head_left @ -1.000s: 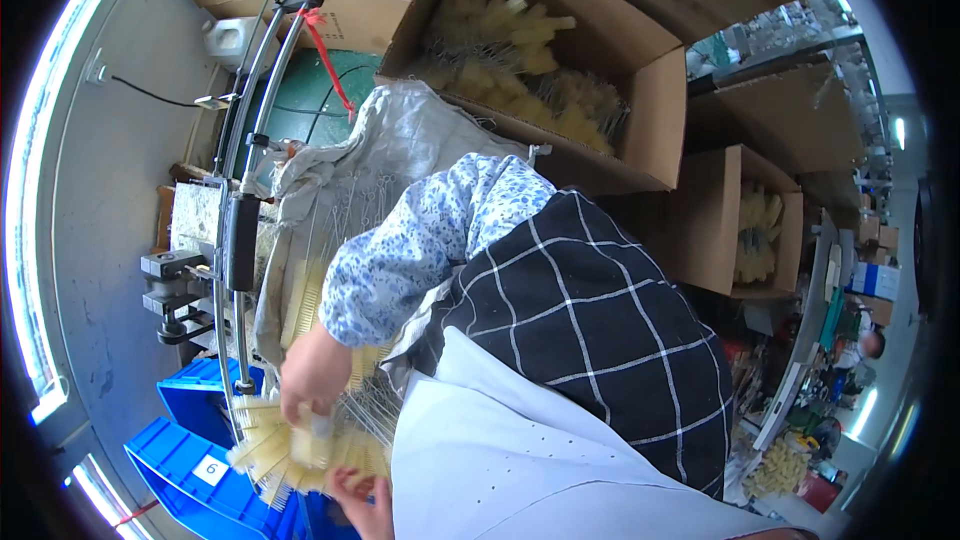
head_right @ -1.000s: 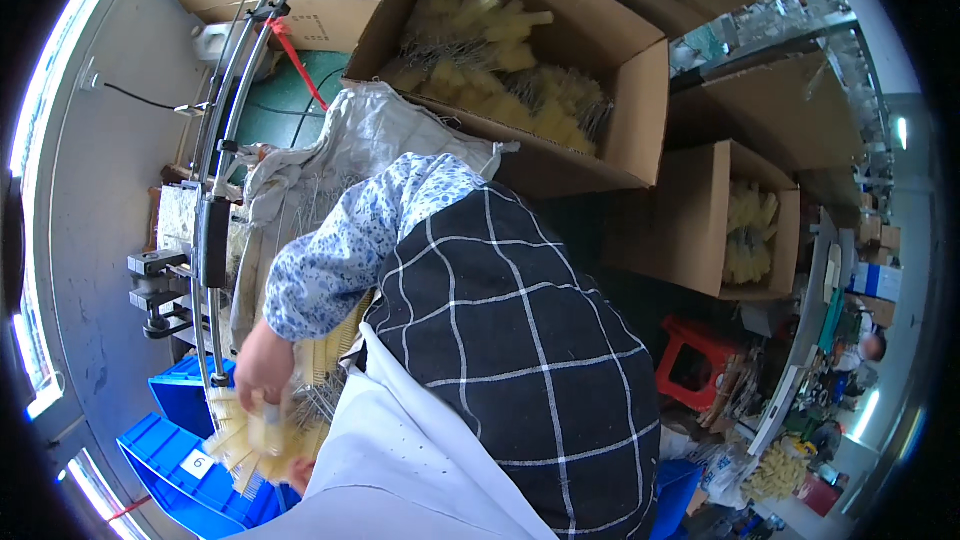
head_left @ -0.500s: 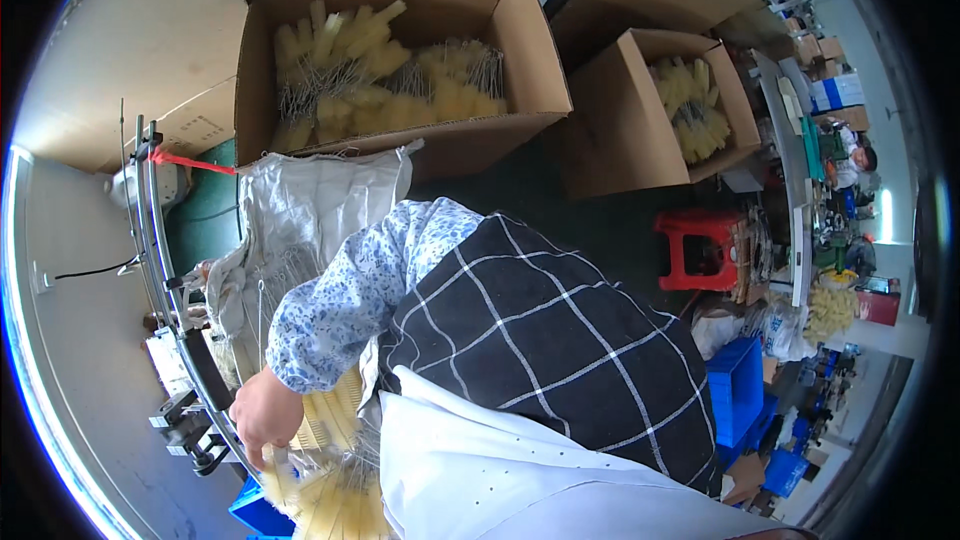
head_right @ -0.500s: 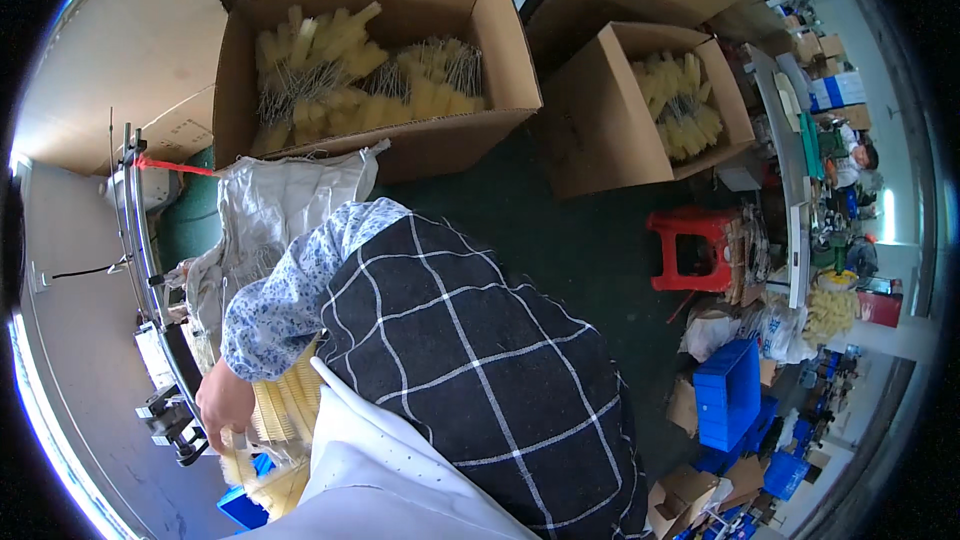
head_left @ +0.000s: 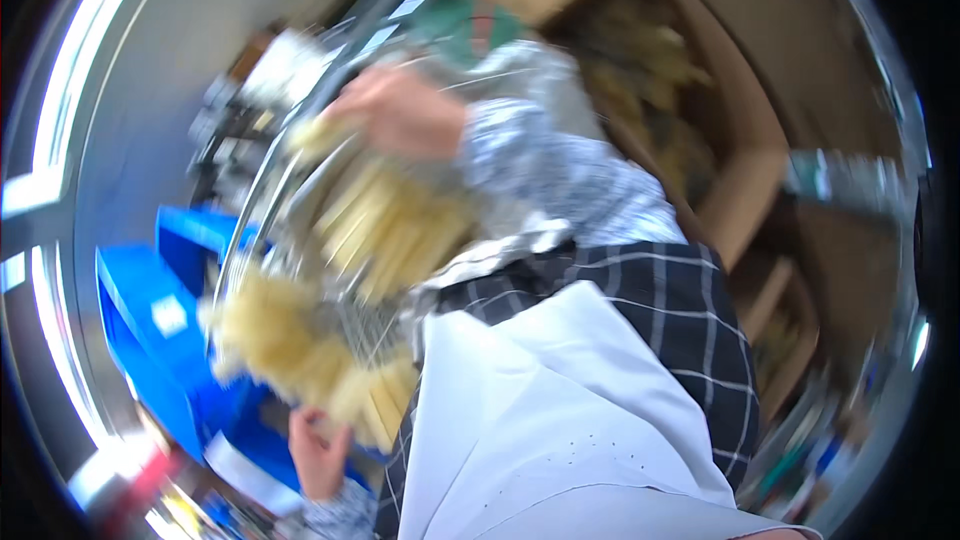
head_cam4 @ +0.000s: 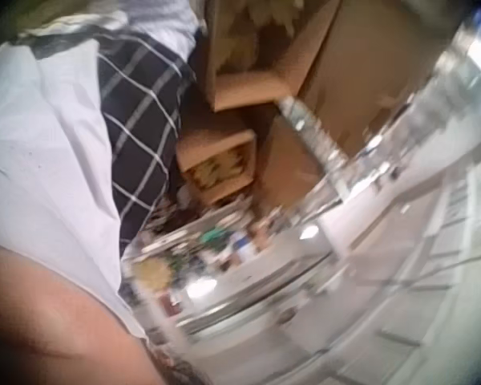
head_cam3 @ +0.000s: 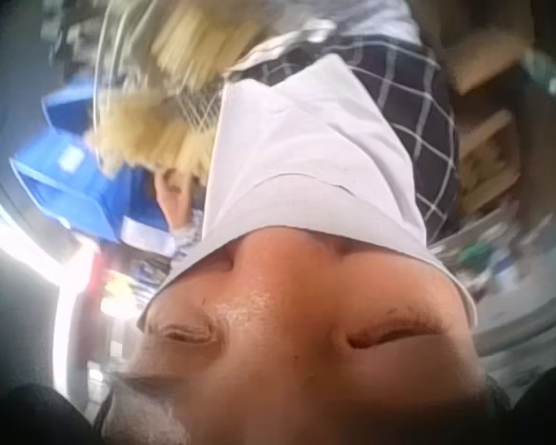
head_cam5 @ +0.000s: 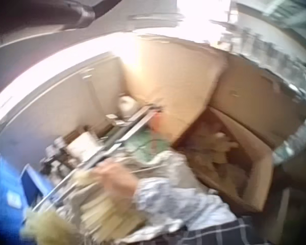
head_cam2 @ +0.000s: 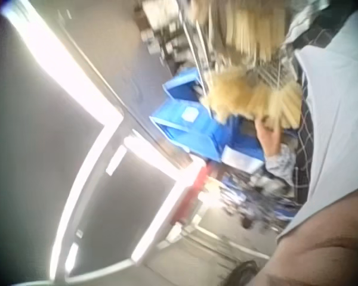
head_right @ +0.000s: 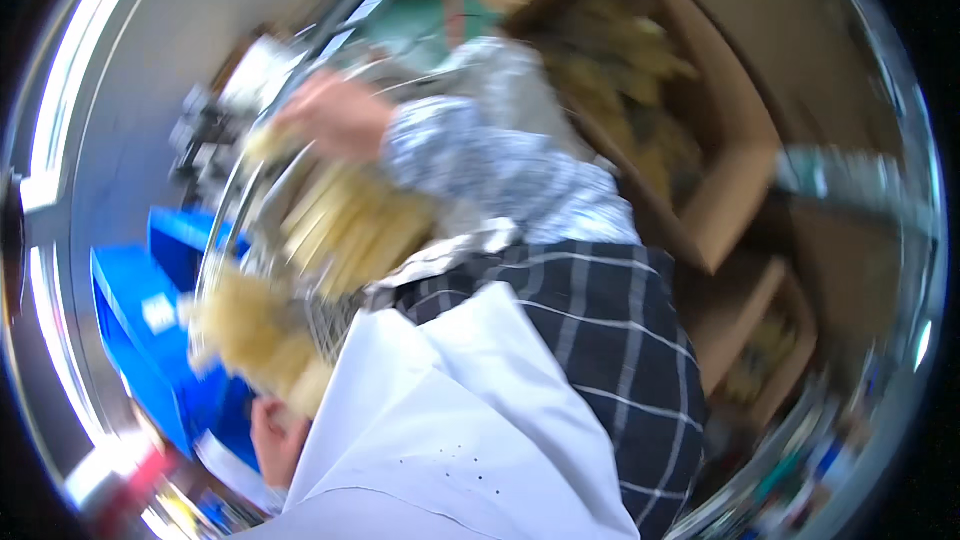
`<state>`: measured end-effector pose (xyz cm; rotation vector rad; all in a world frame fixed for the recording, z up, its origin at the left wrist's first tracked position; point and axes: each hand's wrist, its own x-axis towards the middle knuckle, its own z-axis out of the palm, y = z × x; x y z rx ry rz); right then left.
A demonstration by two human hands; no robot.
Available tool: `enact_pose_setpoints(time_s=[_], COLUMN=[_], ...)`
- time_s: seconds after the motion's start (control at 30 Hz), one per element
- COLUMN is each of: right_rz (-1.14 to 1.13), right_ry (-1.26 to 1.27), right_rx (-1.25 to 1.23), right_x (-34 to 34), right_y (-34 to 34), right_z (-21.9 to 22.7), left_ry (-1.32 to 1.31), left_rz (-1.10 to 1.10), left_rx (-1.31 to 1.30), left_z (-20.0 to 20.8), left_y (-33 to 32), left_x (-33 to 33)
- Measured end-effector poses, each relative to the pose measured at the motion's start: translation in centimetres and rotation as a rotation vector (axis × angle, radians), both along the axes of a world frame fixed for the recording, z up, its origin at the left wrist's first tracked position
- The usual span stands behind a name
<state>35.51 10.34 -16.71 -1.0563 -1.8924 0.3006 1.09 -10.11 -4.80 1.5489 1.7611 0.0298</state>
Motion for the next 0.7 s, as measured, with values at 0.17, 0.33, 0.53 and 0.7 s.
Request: enact_pose_setpoints(time_s=[0.17,0.33,0.53,0.7], right_rz=[-0.107,-0.206,-0.207,-0.174], right_ry=[-0.375,-0.665,-0.753,-0.757], right_rx=[0.058,-0.065,-0.211,-0.169], right_x=[-1.3,-2.0,-2.8,-2.6], right_y=[5.4,9.7,11.1,11.0], right_z=[1.6,-0.5,-0.7,-0.6], left_ry=[-0.347,-0.439,-0.520,-0.560], left_rz=[0.148,0.372,0.477,0.466], left_rx=[0.423,0.681,0.737,0.722], left_z=[3.0,4.0,2.3,1.8], left_y=[1.0,-2.2,-2.2,-2.2], left_x=[-1.1,-0.1,0.9,0.9])
